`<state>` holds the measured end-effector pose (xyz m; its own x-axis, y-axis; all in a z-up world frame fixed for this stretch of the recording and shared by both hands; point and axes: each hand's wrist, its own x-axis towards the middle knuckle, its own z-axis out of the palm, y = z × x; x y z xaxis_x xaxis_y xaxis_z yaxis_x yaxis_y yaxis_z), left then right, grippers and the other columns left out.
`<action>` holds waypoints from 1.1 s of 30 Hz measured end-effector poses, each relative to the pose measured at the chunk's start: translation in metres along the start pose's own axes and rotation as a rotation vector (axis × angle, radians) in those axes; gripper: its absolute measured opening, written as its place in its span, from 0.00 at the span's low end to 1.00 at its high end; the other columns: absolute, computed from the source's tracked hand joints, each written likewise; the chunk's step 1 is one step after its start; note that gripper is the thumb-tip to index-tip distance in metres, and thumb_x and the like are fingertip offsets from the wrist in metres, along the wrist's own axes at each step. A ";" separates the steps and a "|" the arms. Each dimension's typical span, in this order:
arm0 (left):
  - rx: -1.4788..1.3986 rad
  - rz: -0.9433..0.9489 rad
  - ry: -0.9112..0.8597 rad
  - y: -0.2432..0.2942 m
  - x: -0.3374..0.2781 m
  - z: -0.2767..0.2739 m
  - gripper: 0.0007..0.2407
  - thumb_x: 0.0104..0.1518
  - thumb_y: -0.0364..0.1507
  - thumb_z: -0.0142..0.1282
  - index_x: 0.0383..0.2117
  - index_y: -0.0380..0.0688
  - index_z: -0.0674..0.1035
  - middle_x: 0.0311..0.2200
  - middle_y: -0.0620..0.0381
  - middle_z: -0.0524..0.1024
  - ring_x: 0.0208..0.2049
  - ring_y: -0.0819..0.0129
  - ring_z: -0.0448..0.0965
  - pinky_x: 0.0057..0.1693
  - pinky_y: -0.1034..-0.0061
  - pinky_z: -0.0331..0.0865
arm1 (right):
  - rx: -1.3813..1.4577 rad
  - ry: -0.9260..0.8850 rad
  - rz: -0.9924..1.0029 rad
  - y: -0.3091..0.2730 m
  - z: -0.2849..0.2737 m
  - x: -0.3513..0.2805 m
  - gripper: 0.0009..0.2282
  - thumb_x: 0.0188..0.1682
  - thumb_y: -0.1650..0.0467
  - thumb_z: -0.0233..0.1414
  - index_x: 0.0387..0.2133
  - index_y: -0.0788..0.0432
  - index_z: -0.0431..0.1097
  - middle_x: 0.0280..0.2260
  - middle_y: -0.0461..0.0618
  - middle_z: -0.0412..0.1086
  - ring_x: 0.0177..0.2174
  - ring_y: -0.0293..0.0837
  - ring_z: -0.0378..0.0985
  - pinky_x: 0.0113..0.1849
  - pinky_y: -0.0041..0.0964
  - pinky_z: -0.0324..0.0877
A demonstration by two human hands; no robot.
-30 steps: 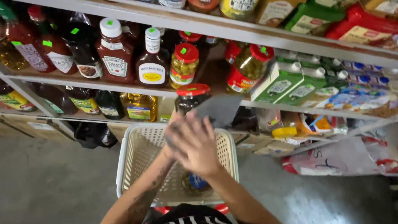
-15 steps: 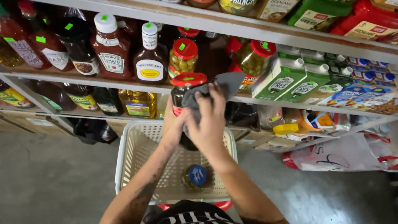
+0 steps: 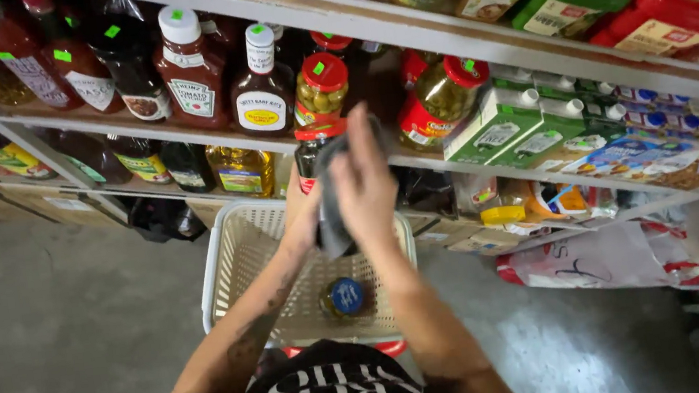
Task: The recorder is taking jars off a grocery shelf, wiping them down with a cloth, and either placing them back or into a basket.
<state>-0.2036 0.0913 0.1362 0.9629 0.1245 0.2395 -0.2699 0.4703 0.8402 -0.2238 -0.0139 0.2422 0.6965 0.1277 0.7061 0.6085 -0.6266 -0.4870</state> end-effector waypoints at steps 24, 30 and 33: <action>-0.151 -0.041 -0.258 0.000 0.013 -0.024 0.46 0.48 0.52 0.69 0.68 0.37 0.60 0.61 0.51 0.69 0.63 0.62 0.68 0.69 0.66 0.61 | 1.853 -0.029 1.091 0.092 0.022 -0.077 0.18 0.59 0.61 0.47 0.56 0.60 0.68 0.53 0.51 0.73 0.51 0.45 0.76 0.57 0.42 0.67; 0.157 0.179 -0.149 0.058 0.005 0.035 0.54 0.43 0.56 0.70 0.71 0.38 0.51 0.68 0.53 0.60 0.67 0.63 0.64 0.70 0.66 0.58 | 1.672 0.170 0.835 0.101 0.012 -0.073 0.20 0.62 0.62 0.50 0.58 0.66 0.66 0.55 0.56 0.70 0.52 0.49 0.76 0.57 0.47 0.67; 0.000 0.129 0.041 0.002 0.006 0.027 0.49 0.42 0.50 0.74 0.67 0.33 0.61 0.59 0.48 0.70 0.60 0.60 0.70 0.67 0.64 0.64 | 0.640 0.124 0.638 0.033 -0.018 -0.043 0.24 0.57 0.59 0.51 0.61 0.65 0.65 0.54 0.54 0.72 0.48 0.46 0.78 0.52 0.42 0.69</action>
<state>-0.1988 0.0695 0.1520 0.9197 0.2199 0.3254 -0.3915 0.4482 0.8037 -0.2407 -0.0537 0.2056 0.9498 -0.2039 0.2371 0.2425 0.0012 -0.9702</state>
